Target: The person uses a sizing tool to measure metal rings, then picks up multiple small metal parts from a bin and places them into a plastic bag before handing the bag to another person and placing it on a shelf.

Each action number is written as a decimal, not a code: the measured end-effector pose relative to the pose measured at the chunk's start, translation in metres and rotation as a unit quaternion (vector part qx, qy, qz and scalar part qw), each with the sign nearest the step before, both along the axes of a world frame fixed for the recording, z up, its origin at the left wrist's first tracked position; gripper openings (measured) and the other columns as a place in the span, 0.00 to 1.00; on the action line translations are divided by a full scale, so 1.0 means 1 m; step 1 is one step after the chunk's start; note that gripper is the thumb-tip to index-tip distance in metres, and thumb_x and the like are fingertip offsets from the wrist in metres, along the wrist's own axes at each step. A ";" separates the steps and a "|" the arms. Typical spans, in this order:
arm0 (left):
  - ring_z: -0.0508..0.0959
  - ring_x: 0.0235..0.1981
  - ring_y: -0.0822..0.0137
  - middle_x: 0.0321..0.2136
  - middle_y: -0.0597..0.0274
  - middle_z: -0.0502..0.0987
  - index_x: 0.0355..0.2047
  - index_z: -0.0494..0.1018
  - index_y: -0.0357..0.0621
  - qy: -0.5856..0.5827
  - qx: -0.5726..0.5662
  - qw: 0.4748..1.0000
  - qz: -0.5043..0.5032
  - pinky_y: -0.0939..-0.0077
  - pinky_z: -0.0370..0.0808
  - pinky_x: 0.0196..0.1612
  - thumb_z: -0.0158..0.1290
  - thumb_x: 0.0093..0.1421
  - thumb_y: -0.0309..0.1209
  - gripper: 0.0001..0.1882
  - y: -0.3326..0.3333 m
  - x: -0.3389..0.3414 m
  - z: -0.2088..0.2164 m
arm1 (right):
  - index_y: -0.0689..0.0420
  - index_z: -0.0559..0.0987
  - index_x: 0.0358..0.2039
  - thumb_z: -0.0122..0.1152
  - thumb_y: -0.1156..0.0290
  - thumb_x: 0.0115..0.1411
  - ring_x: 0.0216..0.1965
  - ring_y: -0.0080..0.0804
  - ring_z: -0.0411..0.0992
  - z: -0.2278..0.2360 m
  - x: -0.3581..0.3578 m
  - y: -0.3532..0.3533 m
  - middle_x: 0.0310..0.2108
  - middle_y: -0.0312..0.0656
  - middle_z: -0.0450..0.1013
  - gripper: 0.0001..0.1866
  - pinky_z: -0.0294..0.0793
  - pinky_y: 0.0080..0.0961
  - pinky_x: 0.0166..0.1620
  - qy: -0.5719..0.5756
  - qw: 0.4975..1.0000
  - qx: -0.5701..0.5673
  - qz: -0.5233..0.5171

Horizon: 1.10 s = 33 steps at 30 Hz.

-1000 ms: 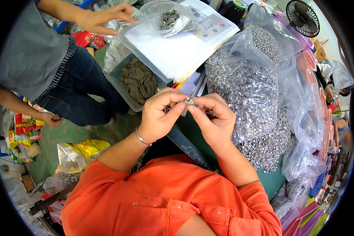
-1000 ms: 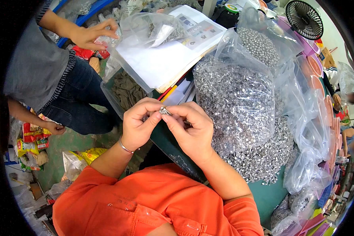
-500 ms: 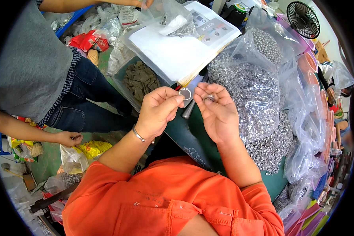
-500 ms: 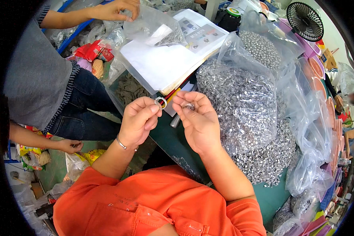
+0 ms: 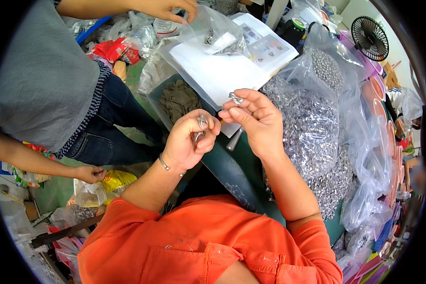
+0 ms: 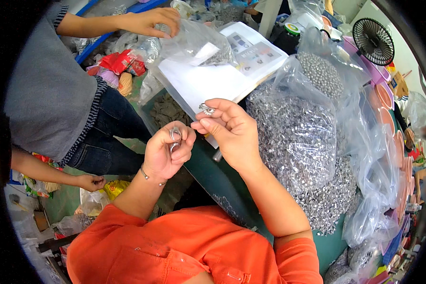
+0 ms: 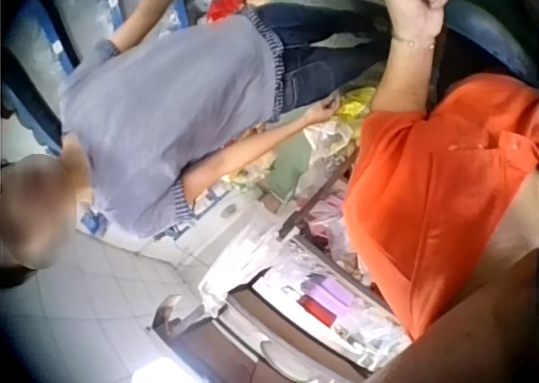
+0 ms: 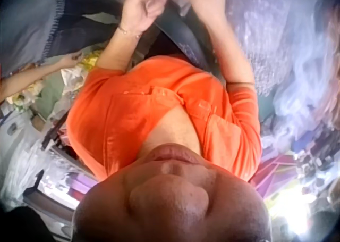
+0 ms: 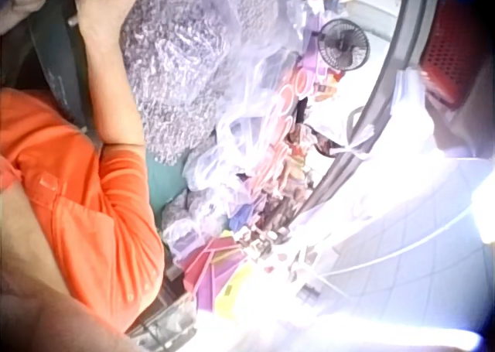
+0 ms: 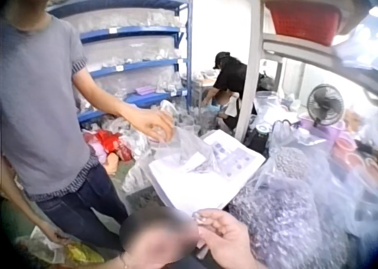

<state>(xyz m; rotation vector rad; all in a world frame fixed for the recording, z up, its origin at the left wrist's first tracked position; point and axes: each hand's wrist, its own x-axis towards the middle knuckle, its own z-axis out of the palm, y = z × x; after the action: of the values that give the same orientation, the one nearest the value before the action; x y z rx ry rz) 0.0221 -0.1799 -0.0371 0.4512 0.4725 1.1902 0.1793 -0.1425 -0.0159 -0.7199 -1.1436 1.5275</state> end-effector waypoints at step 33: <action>0.61 0.15 0.82 0.25 0.63 0.71 0.30 0.68 0.39 0.039 0.000 0.965 0.258 0.90 0.55 0.15 0.49 0.57 0.27 0.04 0.048 -0.032 0.003 | 0.63 0.75 0.27 0.51 0.82 0.50 0.31 0.40 0.71 0.040 -0.061 0.092 0.30 0.47 0.72 0.05 0.70 0.30 0.33 -0.301 0.792 0.508 -0.155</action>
<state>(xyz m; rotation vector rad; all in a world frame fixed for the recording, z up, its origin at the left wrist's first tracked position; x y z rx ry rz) -0.0094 -0.1319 -0.0336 0.3858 0.6830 1.6777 0.1185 -0.0509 0.0238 -0.5706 -1.9472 0.2185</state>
